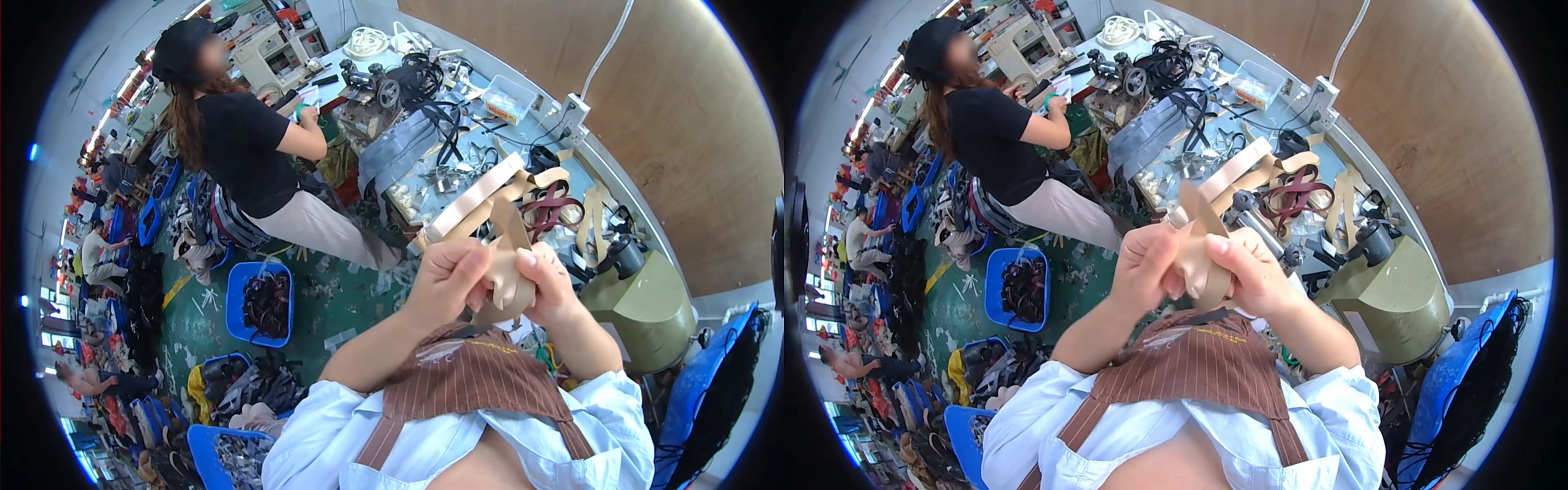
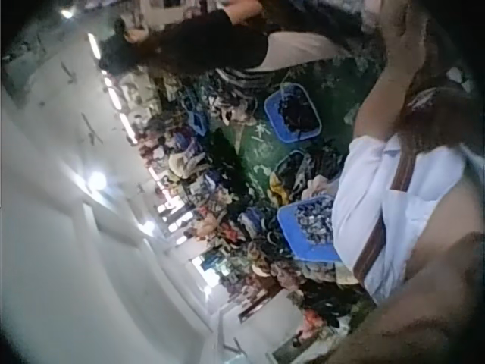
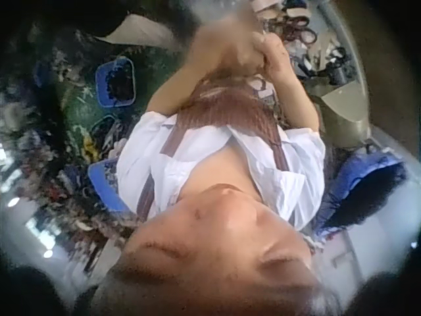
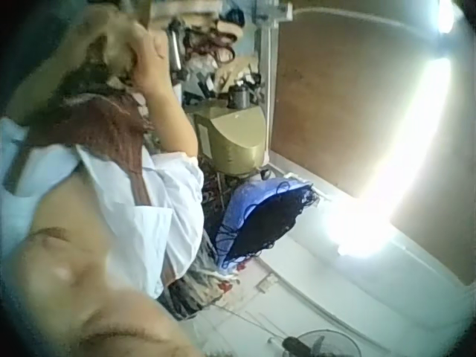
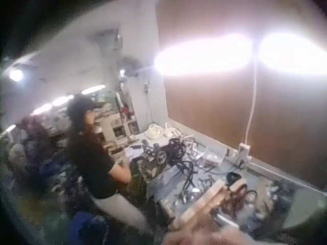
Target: The person manipulates beige and maroon fabric straps, folding and aligning them by hand. They feed the straps through a small roller machine on the workbench to flatten or smooth them. The person repeatedly inspects the straps and adjusts their position on the machine throughout the process.
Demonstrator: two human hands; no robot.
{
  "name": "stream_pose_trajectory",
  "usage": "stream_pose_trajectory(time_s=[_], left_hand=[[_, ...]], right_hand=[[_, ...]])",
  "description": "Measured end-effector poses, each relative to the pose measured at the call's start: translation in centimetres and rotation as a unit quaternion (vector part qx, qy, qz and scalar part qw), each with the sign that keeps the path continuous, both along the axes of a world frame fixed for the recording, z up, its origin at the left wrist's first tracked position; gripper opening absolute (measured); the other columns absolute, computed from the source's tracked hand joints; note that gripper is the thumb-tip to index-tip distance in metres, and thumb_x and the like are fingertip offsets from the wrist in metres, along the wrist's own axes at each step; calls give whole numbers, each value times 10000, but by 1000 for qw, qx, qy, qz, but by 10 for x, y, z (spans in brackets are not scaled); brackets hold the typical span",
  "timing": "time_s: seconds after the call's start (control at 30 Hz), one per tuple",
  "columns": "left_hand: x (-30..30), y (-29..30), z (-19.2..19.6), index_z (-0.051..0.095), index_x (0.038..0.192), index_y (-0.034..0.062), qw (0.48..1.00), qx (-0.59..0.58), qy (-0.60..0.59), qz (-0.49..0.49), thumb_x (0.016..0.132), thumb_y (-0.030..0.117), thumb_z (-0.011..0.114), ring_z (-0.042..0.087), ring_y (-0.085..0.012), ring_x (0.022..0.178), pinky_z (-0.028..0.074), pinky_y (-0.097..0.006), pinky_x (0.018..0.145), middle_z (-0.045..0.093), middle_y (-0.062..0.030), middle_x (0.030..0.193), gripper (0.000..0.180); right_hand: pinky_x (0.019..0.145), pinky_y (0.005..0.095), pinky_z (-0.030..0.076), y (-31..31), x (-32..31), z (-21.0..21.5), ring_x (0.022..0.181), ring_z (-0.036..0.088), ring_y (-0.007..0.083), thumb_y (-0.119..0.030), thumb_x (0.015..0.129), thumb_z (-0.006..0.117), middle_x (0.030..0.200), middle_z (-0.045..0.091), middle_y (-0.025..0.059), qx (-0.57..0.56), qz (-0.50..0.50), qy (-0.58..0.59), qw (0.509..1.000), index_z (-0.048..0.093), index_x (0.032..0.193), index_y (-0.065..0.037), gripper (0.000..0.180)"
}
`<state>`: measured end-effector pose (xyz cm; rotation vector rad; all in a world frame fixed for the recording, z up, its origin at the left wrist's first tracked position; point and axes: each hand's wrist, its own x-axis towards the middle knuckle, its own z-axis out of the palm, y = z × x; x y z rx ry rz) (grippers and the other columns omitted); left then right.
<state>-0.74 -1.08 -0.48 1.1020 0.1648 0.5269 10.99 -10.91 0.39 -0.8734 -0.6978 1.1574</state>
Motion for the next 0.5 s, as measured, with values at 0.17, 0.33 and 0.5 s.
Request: stream_pose_trajectory(time_s=[0.17, 0.33, 0.5], left_hand=[[-6, 5, 12, 563, 695, 0, 960, 279, 19, -12, 833, 156, 650, 501, -31, 547, 374, -203, 473, 564, 0, 616, 226], [-8, 5, 11, 568, 683, -2, 979, 198, 41, -8, 843, 165, 640, 516, -31, 514, 377, -189, 438, 562, -8, 589, 243], [-10, 3, 20, 554, 677, 10, 994, 103, 32, 0, 883, 174, 586, 500, -29, 434, 367, -165, 375, 543, -8, 546, 265]], right_hand=[[396, 185, 339, -1, 25, 13, 428, 481, 51, -307, 939, 454, 534, 551, 13, -17, 89, -40, 995, 590, 703, -33, 386], [460, 203, 390, 5, 23, 9, 491, 509, 62, -365, 915, 496, 584, 574, 11, 37, 76, -101, 991, 603, 747, -26, 393], [566, 263, 440, 5, 20, 20, 628, 577, 134, -319, 882, 545, 745, 630, 34, 122, 135, -340, 923, 641, 873, -8, 326]])
